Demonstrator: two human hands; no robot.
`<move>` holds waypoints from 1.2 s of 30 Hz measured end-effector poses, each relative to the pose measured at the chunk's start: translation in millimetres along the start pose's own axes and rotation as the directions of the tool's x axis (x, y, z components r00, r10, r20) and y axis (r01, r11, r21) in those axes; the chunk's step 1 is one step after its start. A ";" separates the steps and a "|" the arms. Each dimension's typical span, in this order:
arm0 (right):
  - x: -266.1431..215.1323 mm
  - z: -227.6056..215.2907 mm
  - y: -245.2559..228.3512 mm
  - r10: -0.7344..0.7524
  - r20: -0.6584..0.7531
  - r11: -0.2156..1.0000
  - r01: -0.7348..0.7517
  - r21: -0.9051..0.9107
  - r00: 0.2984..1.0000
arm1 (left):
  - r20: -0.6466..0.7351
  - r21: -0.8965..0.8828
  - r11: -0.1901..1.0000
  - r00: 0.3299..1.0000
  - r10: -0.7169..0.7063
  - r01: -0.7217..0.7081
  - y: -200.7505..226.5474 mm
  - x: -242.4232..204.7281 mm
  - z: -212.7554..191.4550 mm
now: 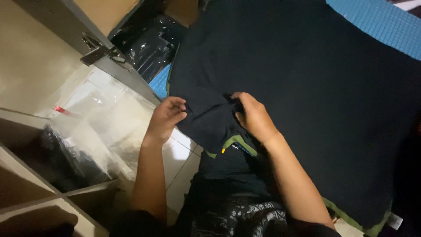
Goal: Folding a black graphic t-shirt on a blue work mat.
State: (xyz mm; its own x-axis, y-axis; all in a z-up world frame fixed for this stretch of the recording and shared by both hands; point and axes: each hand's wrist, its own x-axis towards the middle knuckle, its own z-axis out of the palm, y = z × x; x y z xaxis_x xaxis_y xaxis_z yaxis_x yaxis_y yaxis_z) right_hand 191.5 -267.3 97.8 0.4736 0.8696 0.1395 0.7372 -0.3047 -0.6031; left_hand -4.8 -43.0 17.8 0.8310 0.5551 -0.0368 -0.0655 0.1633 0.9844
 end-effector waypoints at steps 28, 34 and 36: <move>-40.0 34.1 -9.7 -0.649 -0.088 0.761 0.641 -0.105 0.756 | -0.268 0.735 0.657 0.962 0.052 0.169 -12.9 16.8 -34.0; -54.1 -31.9 -5.1 -0.452 -0.213 0.842 0.493 0.218 0.866 | -0.176 0.971 -0.024 0.778 0.603 0.238 24.4 28.7 39.0; -48.5 -44.8 18.5 -0.335 -0.303 0.942 0.327 -0.077 0.892 | 0.189 0.944 0.034 0.621 0.761 -0.329 41.5 47.9 69.4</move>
State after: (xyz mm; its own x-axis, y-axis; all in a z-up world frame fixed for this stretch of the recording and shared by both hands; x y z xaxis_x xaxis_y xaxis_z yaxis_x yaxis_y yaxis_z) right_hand 203.7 -332.6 115.1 0.3214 0.7605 0.5642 0.8864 -0.0321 -0.4618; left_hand 70.7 -66.3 68.8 0.5706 0.3146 0.7586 0.2453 -0.9468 0.2081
